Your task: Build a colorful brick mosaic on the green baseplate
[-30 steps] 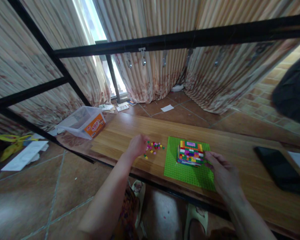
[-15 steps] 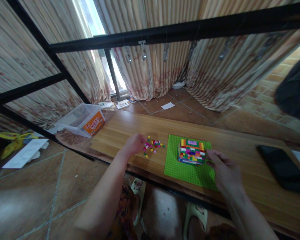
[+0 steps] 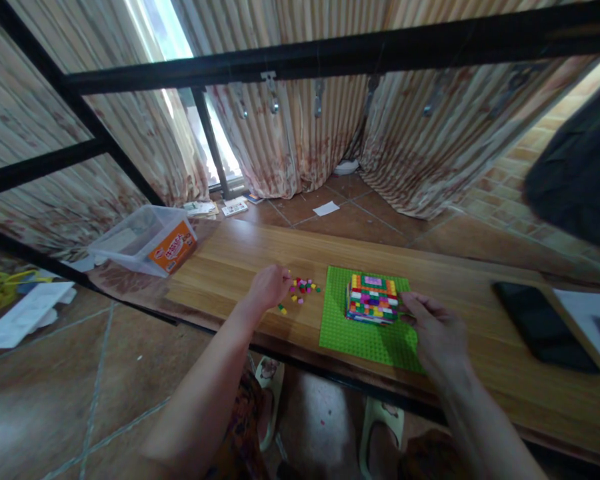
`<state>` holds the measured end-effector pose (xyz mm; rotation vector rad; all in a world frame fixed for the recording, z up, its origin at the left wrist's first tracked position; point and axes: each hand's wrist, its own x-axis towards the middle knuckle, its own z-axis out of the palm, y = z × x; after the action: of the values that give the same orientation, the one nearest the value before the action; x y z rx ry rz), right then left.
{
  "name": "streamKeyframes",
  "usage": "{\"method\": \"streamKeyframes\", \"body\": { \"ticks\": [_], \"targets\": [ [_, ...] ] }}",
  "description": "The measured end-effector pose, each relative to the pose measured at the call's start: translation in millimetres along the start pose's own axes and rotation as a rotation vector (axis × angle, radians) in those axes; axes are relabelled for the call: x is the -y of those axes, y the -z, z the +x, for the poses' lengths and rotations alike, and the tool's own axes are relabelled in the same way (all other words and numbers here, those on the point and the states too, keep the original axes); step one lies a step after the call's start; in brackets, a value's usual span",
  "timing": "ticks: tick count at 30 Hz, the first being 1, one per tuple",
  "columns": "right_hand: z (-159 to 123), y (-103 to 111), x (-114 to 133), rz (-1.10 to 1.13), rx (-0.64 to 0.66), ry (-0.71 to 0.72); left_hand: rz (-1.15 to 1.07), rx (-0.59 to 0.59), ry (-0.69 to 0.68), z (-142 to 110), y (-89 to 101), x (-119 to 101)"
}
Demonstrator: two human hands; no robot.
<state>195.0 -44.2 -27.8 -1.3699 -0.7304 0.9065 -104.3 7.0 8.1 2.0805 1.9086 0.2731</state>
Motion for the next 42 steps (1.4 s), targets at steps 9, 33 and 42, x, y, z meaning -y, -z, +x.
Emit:
{"method": "streamKeyframes", "body": {
  "ticks": [9,33,42],
  "targets": [
    [0.9,-4.4,3.0,0.035,-0.024,-0.004,-0.739,-0.128,-0.246,-6.6,-9.7,-53.3],
    [3.7,-3.9,7.8,0.037,-0.019,-0.001,-0.571,-0.184,-0.508,-25.2,-30.6,-99.4],
    [4.4,-3.1,6.4,0.010,-0.006,0.012,-0.347,-0.293,-0.570,-23.8,-42.8,-103.7]
  ]
}}
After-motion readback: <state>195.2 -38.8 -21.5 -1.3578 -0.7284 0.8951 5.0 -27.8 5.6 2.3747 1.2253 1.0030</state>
